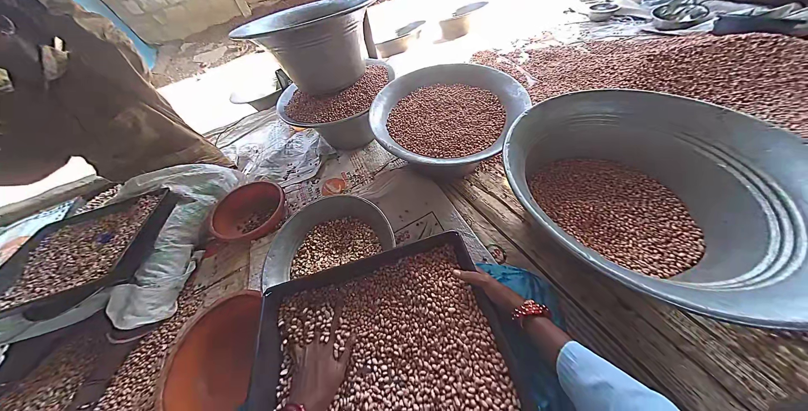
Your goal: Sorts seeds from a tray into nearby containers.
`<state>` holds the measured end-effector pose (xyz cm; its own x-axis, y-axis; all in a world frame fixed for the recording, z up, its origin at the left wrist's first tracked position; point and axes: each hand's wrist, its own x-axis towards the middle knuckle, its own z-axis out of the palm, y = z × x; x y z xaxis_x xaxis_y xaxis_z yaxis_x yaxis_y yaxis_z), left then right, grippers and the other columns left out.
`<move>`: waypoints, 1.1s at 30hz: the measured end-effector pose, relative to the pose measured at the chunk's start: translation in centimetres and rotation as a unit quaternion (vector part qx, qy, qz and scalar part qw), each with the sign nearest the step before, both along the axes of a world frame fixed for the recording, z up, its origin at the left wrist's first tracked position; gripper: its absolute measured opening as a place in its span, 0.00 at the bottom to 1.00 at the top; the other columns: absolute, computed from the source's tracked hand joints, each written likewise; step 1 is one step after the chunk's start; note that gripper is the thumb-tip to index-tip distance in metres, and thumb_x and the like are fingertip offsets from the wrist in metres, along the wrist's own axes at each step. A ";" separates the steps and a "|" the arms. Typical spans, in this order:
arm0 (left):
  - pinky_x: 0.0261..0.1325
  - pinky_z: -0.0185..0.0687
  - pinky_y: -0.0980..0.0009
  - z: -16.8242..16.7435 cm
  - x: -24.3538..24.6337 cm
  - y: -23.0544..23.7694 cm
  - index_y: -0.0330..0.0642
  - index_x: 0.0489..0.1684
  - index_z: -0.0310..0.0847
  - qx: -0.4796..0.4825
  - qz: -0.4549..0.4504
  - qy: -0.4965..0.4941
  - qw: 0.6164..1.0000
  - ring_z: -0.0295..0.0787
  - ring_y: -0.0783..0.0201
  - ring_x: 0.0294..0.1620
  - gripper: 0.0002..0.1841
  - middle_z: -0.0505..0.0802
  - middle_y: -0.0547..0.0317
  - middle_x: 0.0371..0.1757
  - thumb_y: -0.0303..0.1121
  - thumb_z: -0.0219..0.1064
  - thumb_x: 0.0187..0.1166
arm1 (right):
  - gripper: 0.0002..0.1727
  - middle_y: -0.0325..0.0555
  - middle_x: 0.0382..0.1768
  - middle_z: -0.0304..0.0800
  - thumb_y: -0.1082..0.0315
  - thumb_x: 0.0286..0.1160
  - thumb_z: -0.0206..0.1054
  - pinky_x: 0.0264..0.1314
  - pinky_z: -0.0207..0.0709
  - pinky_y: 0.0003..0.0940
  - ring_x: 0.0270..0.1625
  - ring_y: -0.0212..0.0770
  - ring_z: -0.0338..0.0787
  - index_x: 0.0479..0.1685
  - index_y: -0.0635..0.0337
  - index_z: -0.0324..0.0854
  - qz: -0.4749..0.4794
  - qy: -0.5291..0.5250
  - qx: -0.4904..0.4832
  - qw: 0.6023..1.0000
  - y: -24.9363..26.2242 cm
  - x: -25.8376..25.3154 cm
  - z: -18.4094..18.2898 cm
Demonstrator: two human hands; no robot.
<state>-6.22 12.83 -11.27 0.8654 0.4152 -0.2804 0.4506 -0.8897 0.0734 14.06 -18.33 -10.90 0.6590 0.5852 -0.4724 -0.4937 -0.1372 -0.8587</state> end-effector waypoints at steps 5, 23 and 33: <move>0.78 0.67 0.33 -0.8 6.5 -8.5 0.39 0.93 0.56 -0.083 -0.074 -0.110 0.988 0.67 0.25 0.84 0.41 0.56 0.26 0.92 0.57 0.56 0.85 | 0.30 0.49 0.63 0.82 0.57 0.89 0.57 0.63 0.79 0.31 0.58 0.32 0.85 0.84 0.62 0.61 -0.015 -0.007 -0.007 1.000 -0.3 -0.4 -0.4; 0.79 0.69 0.37 0.0 3.8 -2.7 0.27 0.87 0.61 -0.006 0.059 -0.056 0.997 0.77 0.25 0.77 0.44 0.62 0.18 0.87 0.60 0.56 0.85 | 0.29 0.46 0.64 0.82 0.61 0.88 0.57 0.64 0.78 0.26 0.59 0.27 0.84 0.84 0.62 0.60 -0.011 -0.015 0.008 1.000 0.0 -0.3 0.5; 0.81 0.25 0.14 -0.2 -3.2 -6.8 0.64 0.92 0.63 -0.153 -0.271 0.063 0.948 0.44 0.23 0.92 0.34 0.56 0.38 0.95 0.60 0.55 0.85 | 0.32 0.51 0.71 0.80 0.56 0.88 0.57 0.70 0.77 0.33 0.66 0.34 0.84 0.87 0.61 0.59 -0.003 -0.020 -0.016 1.000 -0.3 -0.3 -0.1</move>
